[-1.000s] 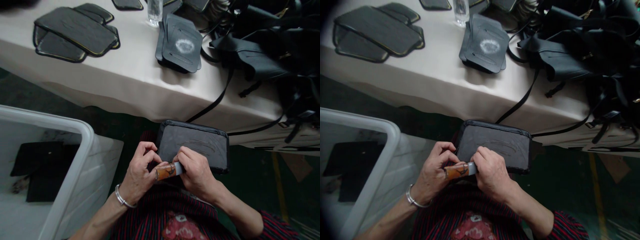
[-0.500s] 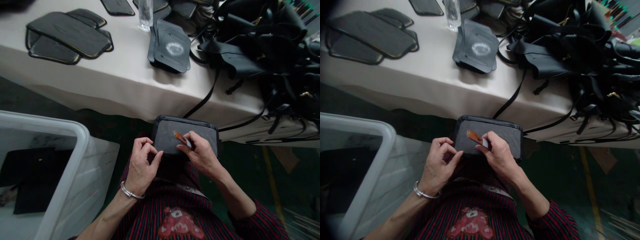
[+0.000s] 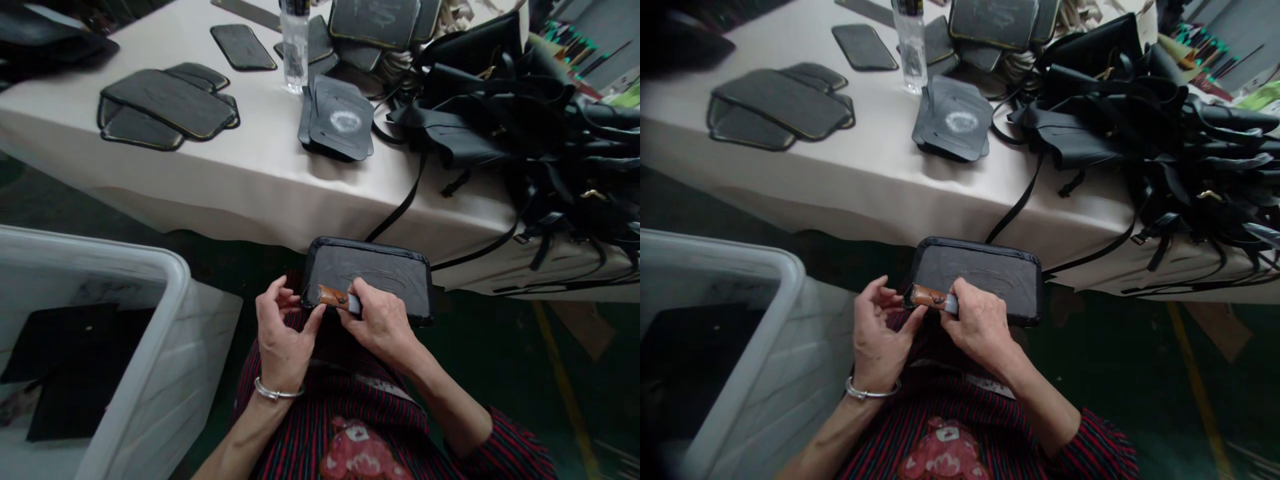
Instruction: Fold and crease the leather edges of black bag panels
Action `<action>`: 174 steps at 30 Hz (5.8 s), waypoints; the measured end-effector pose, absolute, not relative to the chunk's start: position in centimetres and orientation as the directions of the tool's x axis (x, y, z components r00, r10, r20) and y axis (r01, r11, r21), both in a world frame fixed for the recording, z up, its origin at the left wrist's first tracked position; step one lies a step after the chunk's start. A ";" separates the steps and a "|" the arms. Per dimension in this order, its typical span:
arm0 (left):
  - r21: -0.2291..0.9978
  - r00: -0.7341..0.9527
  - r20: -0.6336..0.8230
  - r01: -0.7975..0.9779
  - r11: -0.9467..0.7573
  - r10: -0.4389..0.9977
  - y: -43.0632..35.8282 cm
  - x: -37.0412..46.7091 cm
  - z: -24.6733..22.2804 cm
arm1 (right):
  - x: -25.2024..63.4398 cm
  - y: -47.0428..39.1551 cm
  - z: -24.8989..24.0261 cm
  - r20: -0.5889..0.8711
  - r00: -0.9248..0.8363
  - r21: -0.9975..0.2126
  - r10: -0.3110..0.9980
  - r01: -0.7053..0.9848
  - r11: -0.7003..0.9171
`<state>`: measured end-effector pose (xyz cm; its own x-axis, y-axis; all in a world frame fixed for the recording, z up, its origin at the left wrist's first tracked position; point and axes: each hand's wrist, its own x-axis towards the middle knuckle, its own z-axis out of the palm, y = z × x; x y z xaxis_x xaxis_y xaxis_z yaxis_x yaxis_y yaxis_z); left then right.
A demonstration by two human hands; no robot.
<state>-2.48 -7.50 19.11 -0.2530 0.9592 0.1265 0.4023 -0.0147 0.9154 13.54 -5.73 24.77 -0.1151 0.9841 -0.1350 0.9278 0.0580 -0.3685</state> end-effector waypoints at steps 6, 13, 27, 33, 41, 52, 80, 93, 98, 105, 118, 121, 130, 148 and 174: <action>0.742 -0.240 0.333 0.664 -0.096 0.912 -8.2 -0.9 18.8 | 15.3 -5.1 25.6 -0.221 -0.162 -0.570 0.962 0.822 0.008; 0.890 -0.223 -0.011 0.442 0.111 0.975 -7.5 -2.3 20.9 | 17.0 -3.8 26.4 -0.201 -0.269 -0.787 0.942 0.616 0.008; 0.811 -0.232 -0.192 0.510 0.287 0.954 -5.6 -3.1 23.2 | 14.8 -1.7 26.9 -0.174 -0.754 -0.408 0.633 0.640 0.651; 0.805 -0.189 -0.106 0.560 0.196 0.976 -5.7 -2.8 23.0 | 14.0 -1.1 27.2 -0.233 -0.754 -0.388 0.614 0.651 0.652; 0.717 -0.027 -0.062 0.694 0.063 0.998 -4.8 -3.0 23.9 | 14.7 -0.6 26.8 -0.261 -0.693 -0.553 0.671 0.678 0.484; 0.937 -0.074 -0.345 0.022 0.348 0.936 -6.4 -5.3 19.9 | 13.5 -6.5 25.7 -0.353 -0.592 -0.872 0.725 -0.073 -0.485; 0.494 0.127 -0.362 0.866 0.075 0.923 -3.9 -5.1 24.2 | 11.4 1.5 26.0 -0.379 -0.405 -0.563 0.832 0.814 0.140; 0.599 0.112 -0.390 0.785 0.160 0.914 -3.8 -4.9 23.5 | 10.6 1.3 25.2 -0.382 -0.408 -0.513 0.829 0.840 0.177; 0.870 0.068 -0.256 0.451 0.199 0.964 -6.1 -5.0 22.5 | 12.3 0.8 25.9 -0.343 -0.399 -0.738 0.850 0.675 0.019; 0.901 -0.173 -0.415 -0.213 0.377 0.893 -7.3 -3.5 19.3 | 14.3 -2.9 26.8 -0.315 -0.447 -0.941 0.837 0.030 -0.338; 0.676 -0.044 -0.649 -0.491 0.549 0.760 -6.2 -3.9 18.7 | 6.8 -7.9 23.1 -0.639 -0.431 -0.426 0.638 -0.493 -0.759; 0.686 -0.029 -0.635 -0.480 0.546 0.772 -6.1 -3.8 19.0 | 6.7 -8.0 23.0 -0.663 -0.381 -0.400 0.644 -0.547 -0.735; 0.809 -0.147 -0.564 -0.298 0.507 0.813 -7.2 -3.5 19.0 | 6.4 -8.4 22.6 -0.704 -0.285 -0.355 0.650 -0.652 -0.670; 0.841 -0.050 0.090 0.539 -0.049 0.995 -6.7 -4.5 19.0 | 6.0 -9.0 21.0 -0.753 0.099 -0.561 0.650 -0.613 -0.556; 0.684 0.316 0.389 0.529 -0.502 0.865 -3.8 -5.5 17.8 | 2.5 -7.7 20.9 -0.808 0.286 -0.551 0.515 -0.676 -0.489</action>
